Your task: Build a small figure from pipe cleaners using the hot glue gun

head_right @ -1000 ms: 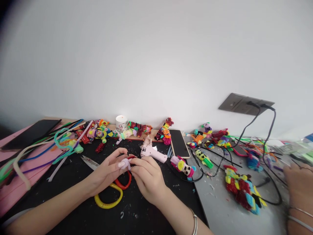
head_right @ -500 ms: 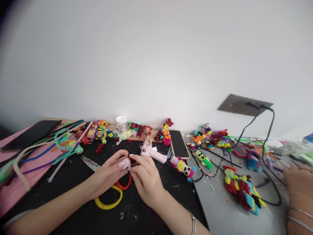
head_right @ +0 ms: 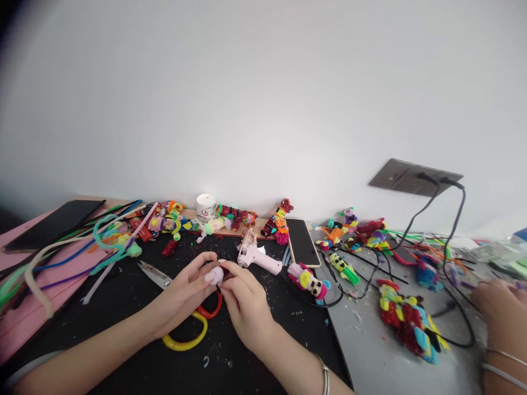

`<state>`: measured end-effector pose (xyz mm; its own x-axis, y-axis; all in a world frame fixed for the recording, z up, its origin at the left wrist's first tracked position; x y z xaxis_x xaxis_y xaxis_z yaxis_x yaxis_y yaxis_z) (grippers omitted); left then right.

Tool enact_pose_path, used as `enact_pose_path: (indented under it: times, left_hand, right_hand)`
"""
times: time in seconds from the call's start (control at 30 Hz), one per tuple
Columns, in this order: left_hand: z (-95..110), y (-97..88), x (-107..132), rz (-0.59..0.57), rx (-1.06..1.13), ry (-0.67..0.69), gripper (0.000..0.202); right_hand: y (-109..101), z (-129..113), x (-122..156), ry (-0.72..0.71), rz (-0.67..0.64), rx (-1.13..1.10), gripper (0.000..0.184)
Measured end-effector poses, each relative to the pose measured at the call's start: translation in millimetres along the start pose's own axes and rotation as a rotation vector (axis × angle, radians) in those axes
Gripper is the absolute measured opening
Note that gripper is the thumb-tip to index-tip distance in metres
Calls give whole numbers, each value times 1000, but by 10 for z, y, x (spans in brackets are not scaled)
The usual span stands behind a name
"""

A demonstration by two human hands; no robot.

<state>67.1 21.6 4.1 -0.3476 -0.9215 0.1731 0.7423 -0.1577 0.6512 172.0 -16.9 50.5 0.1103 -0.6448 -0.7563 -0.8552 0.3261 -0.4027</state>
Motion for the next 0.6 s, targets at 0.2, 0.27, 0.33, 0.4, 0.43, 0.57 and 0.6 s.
enact_pose_path:
  times: [0.2, 0.27, 0.33, 0.4, 0.43, 0.57, 0.6]
  left_hand:
    - [101, -77, -75, 5, -232, 109, 25]
    - [144, -67, -79, -40, -277, 140, 26]
    - [174, -53, -70, -86, -332, 155, 25]
    - [190, -49, -58, -117, -408, 159, 22]
    - [197, -51, -54, -129, -444, 166, 22]
    - [218, -61, -50, -166, -530, 213, 19]
    - [218, -65, -53, -170, -541, 219, 17]
  right_hand:
    - [55, 74, -18, 42, -143, -94, 18]
    - [52, 79, -31, 22, -173, -98, 18]
    - [46, 80, -42, -3, -195, -90, 18]
    - [41, 80, -49, -31, -213, -69, 18]
    - [38, 79, -51, -46, -220, -54, 18]
    - [30, 87, -49, -93, -227, 1, 19]
    - [31, 93, -46, -96, -228, 6, 19]
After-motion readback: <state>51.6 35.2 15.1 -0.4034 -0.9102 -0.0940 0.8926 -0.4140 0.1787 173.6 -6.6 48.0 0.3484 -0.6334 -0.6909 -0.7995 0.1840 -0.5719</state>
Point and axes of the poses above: each hand's wrist, its own x-axis away from the middle knuckle, its own y-axis out of the palm, z = x × y, the point moved 7 cm from there along -x, towards the middle knuckle, and after that the axes turned 12 degrees about z, right-handed, at the moved point
